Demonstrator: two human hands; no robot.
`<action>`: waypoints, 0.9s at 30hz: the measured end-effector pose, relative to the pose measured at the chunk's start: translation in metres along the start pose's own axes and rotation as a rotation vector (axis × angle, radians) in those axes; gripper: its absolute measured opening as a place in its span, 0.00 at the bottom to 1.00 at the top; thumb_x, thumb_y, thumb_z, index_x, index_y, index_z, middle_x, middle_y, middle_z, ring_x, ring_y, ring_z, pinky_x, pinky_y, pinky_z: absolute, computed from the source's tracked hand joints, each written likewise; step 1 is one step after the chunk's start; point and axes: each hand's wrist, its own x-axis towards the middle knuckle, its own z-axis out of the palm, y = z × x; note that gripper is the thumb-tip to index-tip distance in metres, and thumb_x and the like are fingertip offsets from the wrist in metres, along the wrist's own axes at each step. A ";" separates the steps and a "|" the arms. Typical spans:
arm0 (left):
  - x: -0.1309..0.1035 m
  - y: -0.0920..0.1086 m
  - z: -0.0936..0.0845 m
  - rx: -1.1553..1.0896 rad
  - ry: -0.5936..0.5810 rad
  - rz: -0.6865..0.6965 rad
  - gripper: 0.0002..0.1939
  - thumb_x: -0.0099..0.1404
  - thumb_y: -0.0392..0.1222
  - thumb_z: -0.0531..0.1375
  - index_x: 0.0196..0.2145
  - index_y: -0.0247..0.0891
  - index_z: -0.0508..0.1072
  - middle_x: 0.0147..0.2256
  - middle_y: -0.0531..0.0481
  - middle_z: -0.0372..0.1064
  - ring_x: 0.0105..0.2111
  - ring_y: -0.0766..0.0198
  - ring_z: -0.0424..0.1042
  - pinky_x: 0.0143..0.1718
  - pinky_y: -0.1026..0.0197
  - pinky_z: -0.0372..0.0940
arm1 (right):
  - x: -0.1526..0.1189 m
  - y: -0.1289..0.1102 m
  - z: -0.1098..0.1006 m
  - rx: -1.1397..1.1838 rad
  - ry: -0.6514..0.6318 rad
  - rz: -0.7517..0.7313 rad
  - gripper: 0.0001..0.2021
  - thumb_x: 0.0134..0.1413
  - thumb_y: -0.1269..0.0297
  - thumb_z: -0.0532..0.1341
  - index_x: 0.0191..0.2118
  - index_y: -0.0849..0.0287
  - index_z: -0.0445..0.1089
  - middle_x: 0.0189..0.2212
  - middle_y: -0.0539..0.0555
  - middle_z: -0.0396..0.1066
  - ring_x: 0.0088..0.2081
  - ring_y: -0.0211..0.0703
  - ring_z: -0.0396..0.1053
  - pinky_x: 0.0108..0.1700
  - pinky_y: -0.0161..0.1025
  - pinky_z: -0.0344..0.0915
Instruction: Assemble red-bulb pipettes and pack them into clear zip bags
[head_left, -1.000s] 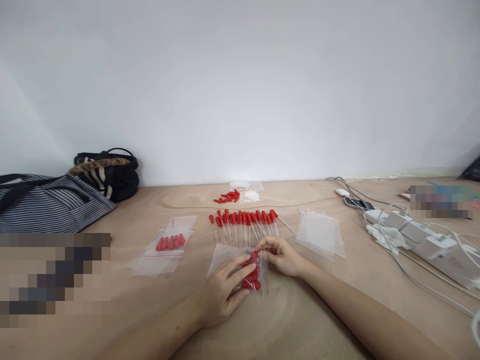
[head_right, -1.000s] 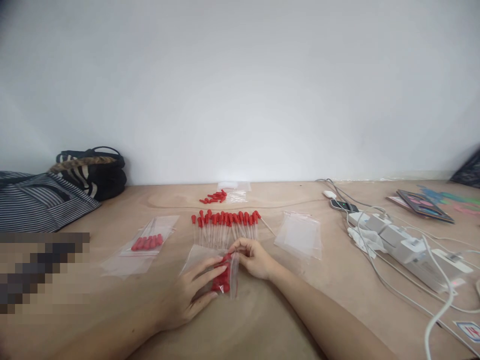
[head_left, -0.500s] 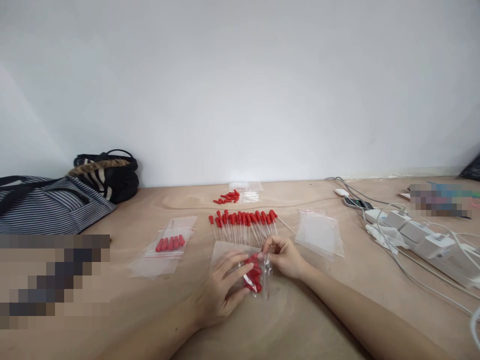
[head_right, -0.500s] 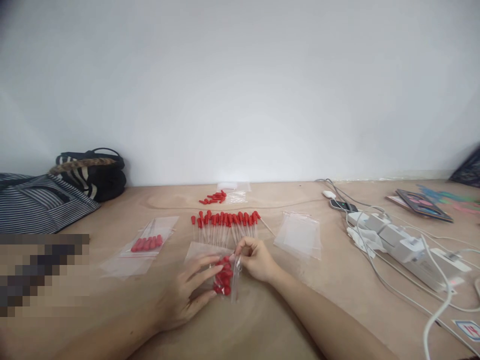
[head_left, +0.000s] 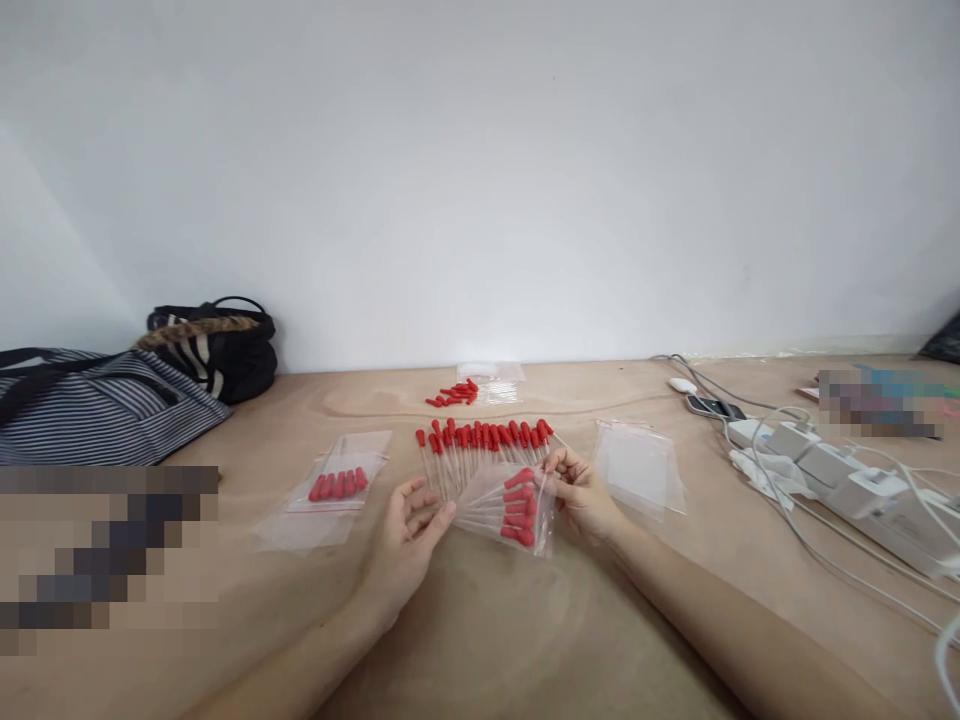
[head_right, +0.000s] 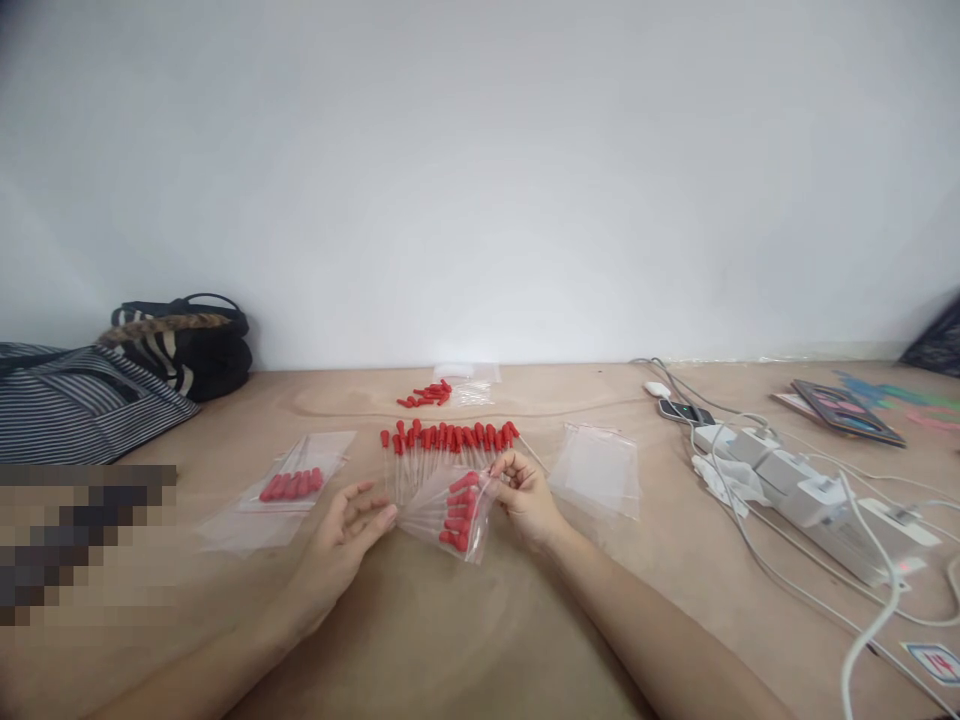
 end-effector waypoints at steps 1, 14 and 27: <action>-0.004 0.002 0.002 -0.058 0.053 -0.045 0.24 0.51 0.43 0.62 0.43 0.37 0.57 0.37 0.47 0.64 0.35 0.63 0.70 0.39 0.59 0.65 | 0.000 -0.001 0.000 0.024 0.005 -0.004 0.19 0.28 0.58 0.69 0.22 0.57 0.57 0.21 0.45 0.62 0.22 0.31 0.58 0.24 0.30 0.57; -0.013 0.027 0.050 -0.535 -0.382 -0.223 0.06 0.62 0.39 0.53 0.38 0.38 0.64 0.42 0.46 0.69 0.41 0.61 0.70 0.42 0.57 0.65 | -0.001 -0.005 -0.002 -0.048 0.030 -0.053 0.18 0.32 0.56 0.67 0.23 0.57 0.56 0.20 0.45 0.61 0.22 0.32 0.59 0.24 0.31 0.57; 0.044 -0.009 0.037 -0.035 -0.162 -0.025 0.17 0.51 0.33 0.62 0.41 0.33 0.68 0.28 0.50 0.69 0.27 0.64 0.71 0.31 0.63 0.65 | -0.030 -0.004 -0.005 -0.889 -0.242 -0.074 0.06 0.42 0.71 0.57 0.31 0.58 0.67 0.19 0.46 0.62 0.21 0.34 0.58 0.24 0.32 0.53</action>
